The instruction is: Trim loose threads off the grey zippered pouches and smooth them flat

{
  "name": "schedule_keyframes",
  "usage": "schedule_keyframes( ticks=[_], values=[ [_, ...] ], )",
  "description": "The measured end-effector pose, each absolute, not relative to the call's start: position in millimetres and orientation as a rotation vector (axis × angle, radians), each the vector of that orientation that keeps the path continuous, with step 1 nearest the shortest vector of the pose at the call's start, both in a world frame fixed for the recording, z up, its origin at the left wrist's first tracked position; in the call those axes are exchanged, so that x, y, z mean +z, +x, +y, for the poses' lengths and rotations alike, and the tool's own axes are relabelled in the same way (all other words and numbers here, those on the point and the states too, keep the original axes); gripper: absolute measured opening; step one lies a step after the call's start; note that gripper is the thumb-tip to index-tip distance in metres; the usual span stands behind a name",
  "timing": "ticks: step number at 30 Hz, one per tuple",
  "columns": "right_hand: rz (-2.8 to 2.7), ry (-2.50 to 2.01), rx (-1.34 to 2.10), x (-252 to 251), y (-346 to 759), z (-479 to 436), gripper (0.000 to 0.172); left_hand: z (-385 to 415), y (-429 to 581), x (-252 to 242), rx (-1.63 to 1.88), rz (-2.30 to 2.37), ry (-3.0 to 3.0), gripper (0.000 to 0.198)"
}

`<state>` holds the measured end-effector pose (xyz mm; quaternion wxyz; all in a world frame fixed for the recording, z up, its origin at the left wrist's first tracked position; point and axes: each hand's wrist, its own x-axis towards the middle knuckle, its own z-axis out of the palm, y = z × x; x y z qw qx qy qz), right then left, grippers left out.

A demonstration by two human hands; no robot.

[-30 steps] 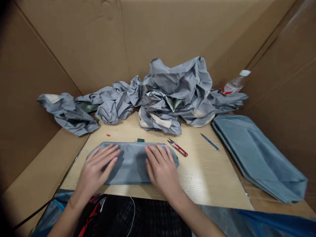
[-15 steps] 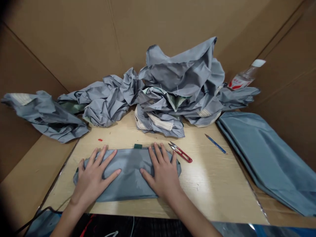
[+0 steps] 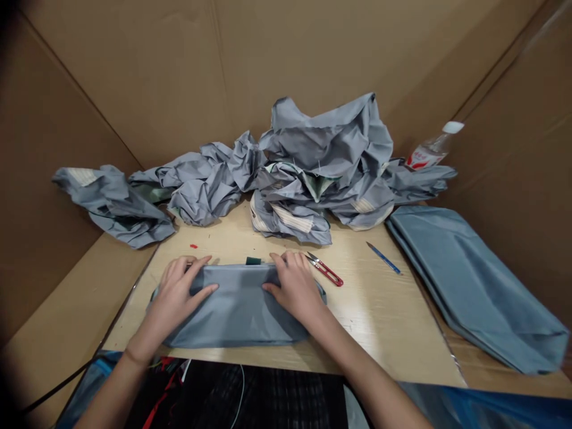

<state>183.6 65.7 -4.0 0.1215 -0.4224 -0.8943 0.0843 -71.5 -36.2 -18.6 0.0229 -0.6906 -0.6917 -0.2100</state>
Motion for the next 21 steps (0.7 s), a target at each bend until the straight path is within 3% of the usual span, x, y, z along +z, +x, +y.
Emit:
schedule_keyframes(
  ticks=[5,8,12,17,21],
  values=[
    [-2.573,-1.12,0.303,41.3,192.5,51.1,0.015,-51.0,-74.5,29.3,-0.849,-1.956,-2.239,0.021],
    [-2.561,-0.967,0.22,65.1,200.8,31.4,0.016,-65.2,-70.4,58.0,-0.825,-1.802,-2.245,0.012],
    [-2.556,-0.765,0.067,73.1,204.6,14.7,0.019,-74.0,-58.8,73.7,-0.795,-1.687,-2.277,0.031],
    [-2.55,-0.749,-0.041,61.2,201.4,8.3,0.02,-71.0,-38.4,67.2,-0.688,-1.596,-2.459,0.037],
    [-2.543,-0.739,-0.073,59.9,192.8,-1.0,0.014,-69.5,-25.6,59.1,-0.71,-1.492,-2.435,0.017]
  ],
)
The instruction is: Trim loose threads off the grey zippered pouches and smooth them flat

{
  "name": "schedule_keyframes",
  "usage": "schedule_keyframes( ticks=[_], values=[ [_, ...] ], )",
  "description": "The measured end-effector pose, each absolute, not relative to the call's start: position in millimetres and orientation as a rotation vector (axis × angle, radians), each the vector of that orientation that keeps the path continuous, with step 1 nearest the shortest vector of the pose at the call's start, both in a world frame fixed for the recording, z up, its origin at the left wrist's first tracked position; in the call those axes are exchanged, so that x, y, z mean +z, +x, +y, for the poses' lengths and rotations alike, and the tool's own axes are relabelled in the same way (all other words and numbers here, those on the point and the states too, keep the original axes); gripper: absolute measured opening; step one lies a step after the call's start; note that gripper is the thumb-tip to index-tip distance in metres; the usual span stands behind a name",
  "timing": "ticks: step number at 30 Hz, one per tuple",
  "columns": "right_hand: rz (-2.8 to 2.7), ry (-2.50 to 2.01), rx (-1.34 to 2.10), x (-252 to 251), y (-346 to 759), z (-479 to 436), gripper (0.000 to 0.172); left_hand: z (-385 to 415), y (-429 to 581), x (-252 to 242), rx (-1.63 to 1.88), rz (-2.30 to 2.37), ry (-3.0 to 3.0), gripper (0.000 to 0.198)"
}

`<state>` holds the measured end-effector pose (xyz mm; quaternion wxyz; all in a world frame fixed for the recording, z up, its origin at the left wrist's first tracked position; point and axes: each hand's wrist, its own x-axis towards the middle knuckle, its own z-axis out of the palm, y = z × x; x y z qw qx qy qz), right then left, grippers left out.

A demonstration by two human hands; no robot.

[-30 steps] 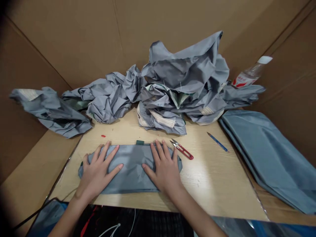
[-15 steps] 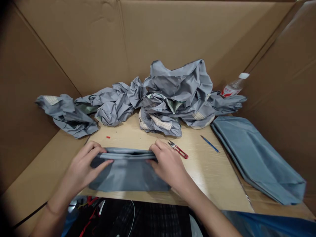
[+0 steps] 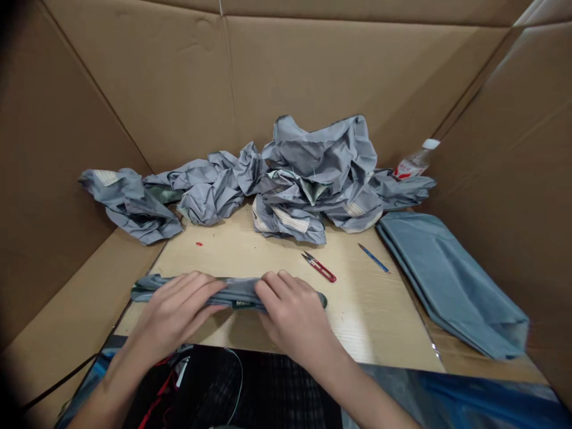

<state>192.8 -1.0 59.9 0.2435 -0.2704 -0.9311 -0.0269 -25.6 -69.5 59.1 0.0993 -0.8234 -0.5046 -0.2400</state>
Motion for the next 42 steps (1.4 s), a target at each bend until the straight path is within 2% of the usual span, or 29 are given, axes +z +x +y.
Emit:
schedule_keyframes(
  ticks=[2,3,7,9,11,16,21,29,33,38,42],
  values=[
    [-2.568,-0.686,-0.07,60.6,185.6,-6.7,0.024,-69.9,-18.4,55.6,-0.734,-1.387,-2.411,0.006],
    [-2.58,-0.651,-0.068,60.3,182.0,-9.4,0.028,-70.5,-14.7,54.4,-0.725,-1.337,-2.397,0.007],
    [-2.567,-0.488,-0.053,52.7,174.5,-16.1,0.018,-77.7,-9.2,56.0,-0.598,-1.285,-2.383,0.018],
    [-2.511,-0.462,-0.107,45.5,177.2,-16.5,0.023,-84.4,-18.3,58.7,-0.498,-1.399,-2.418,0.017],
    [-2.467,-0.463,-0.177,37.6,183.4,-15.2,0.03,-91.9,-35.6,58.8,-0.475,-1.524,-2.422,0.03],
    [-2.432,-0.448,-0.216,20.8,201.6,-10.5,0.03,-106.9,-84.8,40.8,-0.626,-1.643,-2.375,0.047],
    [-2.304,-0.48,-0.143,6.8,216.2,-10.1,0.037,-116.0,-100.5,20.3,-1.047,-1.91,-2.071,0.062],
    [-2.195,-0.482,0.022,-17.2,230.4,-19.7,0.063,-117.3,-70.1,30.5,-1.611,-1.785,-2.105,0.058],
    [-2.178,-0.519,0.06,-25.1,235.6,-22.1,0.06,-119.1,-65.4,43.3,-1.607,-1.697,-2.186,0.061],
    [-2.196,-0.535,0.081,-25.6,237.0,-21.9,0.055,-128.0,-70.1,52.6,-1.436,-1.647,-2.315,0.066],
    [-2.184,-0.544,0.071,-22.7,233.5,-20.4,0.057,-136.5,-81.0,53.3,-1.437,-1.704,-2.44,0.053]
  ],
)
